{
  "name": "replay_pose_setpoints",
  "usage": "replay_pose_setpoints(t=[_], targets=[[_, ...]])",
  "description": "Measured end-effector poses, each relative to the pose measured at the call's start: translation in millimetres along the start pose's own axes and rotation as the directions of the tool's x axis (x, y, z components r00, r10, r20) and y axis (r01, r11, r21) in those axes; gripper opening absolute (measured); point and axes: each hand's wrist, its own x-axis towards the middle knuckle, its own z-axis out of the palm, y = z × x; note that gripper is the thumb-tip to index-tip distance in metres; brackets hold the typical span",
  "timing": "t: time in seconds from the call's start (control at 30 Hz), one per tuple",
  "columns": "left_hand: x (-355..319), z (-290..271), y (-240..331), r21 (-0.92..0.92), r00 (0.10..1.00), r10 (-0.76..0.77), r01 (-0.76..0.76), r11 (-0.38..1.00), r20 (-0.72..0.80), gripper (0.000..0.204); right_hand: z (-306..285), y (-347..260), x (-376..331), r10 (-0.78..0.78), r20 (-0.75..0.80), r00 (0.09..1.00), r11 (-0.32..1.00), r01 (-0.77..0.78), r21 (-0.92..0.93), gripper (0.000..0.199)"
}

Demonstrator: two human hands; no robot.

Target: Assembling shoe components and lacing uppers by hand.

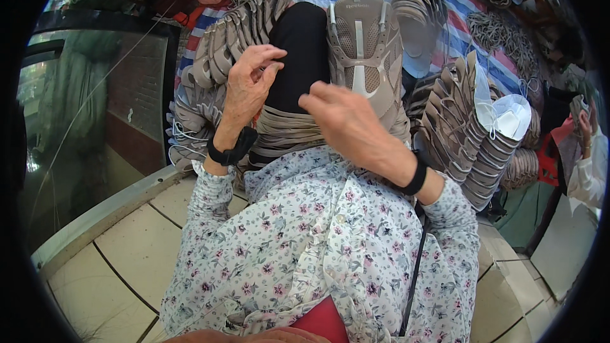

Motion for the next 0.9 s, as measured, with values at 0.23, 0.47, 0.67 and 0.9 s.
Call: replay_pose_setpoints(t=[0.23,0.47,0.67,0.9], targets=[[-35,-4,-1,-0.015,0.995,-0.065,0.064,0.998,-0.080,0.018,34,12,2,0.079,0.176,0.981,0.951,-0.022,-0.307,0.006],[-57,-2,-13,-0.073,0.982,-0.138,0.129,0.989,-0.128,0.016,38,15,-6,0.128,0.177,0.976,0.956,-0.074,-0.284,0.004],[-62,-1,-7,-0.059,0.986,-0.124,0.118,0.991,-0.114,0.014,45,17,-6,0.081,0.095,0.992,0.979,-0.061,-0.197,0.005],[-55,7,12,0.069,0.997,0.018,-0.023,0.997,0.069,0.026,24,18,-1,0.216,-0.040,0.976,0.922,-0.191,0.336,0.009]])
